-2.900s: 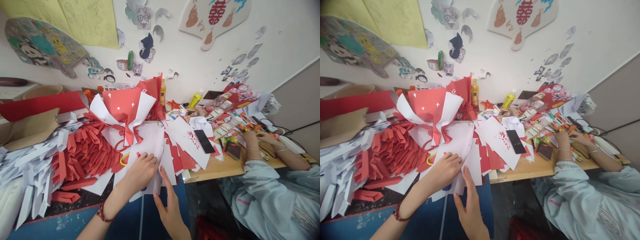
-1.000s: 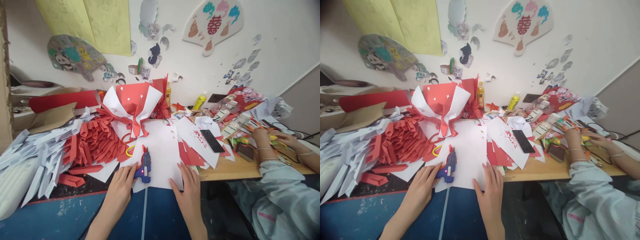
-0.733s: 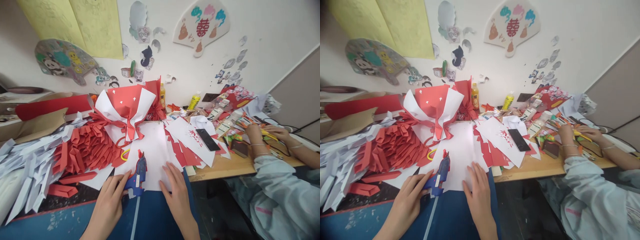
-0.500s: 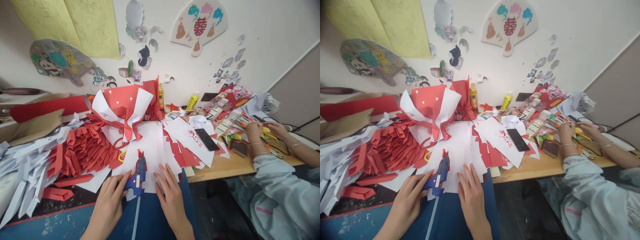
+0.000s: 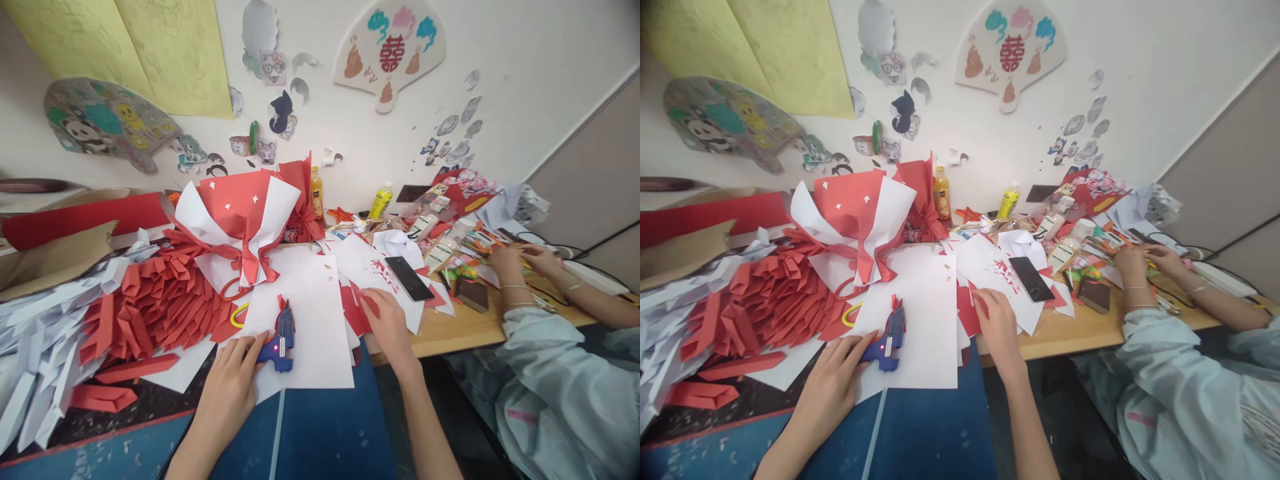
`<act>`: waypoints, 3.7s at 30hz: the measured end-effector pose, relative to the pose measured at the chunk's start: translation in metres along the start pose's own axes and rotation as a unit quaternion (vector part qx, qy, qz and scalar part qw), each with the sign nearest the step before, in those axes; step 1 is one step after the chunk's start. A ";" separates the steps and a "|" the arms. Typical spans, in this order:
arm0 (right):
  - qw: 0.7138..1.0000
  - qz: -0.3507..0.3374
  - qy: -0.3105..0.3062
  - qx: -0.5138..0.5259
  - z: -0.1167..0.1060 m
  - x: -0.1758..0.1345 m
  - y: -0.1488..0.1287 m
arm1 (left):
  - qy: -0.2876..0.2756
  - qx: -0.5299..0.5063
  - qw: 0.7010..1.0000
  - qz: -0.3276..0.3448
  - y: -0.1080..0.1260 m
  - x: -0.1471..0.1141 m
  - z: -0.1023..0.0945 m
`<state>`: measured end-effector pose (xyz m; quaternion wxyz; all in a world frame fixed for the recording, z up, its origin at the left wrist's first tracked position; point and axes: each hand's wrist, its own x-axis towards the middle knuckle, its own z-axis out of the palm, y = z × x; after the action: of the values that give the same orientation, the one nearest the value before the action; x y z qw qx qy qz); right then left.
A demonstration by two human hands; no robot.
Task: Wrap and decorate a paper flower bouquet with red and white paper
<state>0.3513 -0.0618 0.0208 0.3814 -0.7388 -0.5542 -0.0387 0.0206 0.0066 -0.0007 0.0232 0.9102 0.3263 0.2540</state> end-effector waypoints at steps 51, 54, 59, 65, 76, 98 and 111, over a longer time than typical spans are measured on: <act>0.990 -0.017 -0.141 0.020 -0.006 0.096 0.049 | -0.037 0.160 0.986 -0.014 0.012 0.003 -0.029; 0.987 -0.018 -0.153 0.035 -0.007 0.096 0.046 | -0.032 0.208 0.978 0.003 0.021 0.015 -0.046; 0.987 -0.009 -0.157 0.042 -0.009 0.097 0.044 | -0.048 0.165 0.983 0.066 0.080 0.086 -0.048; 0.986 0.008 -0.156 0.061 -0.005 0.097 0.049 | -0.180 0.044 0.969 0.162 0.135 0.170 0.014; 0.984 0.002 -0.157 0.084 0.000 0.095 0.052 | -0.217 0.019 0.961 0.173 0.124 0.178 0.040; 0.975 0.029 -0.109 0.191 -0.029 0.067 -0.046 | -0.132 -0.675 0.695 -0.211 0.070 0.154 -0.054; 0.968 -0.061 -0.088 0.228 -0.029 0.054 -0.170 | -0.056 -0.708 0.654 -0.262 0.017 0.110 -0.092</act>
<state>0.2386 -0.0205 0.1558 0.4867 -0.5973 -0.6240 0.1308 0.0587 0.0485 0.1321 0.7439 0.5077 0.2707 0.3400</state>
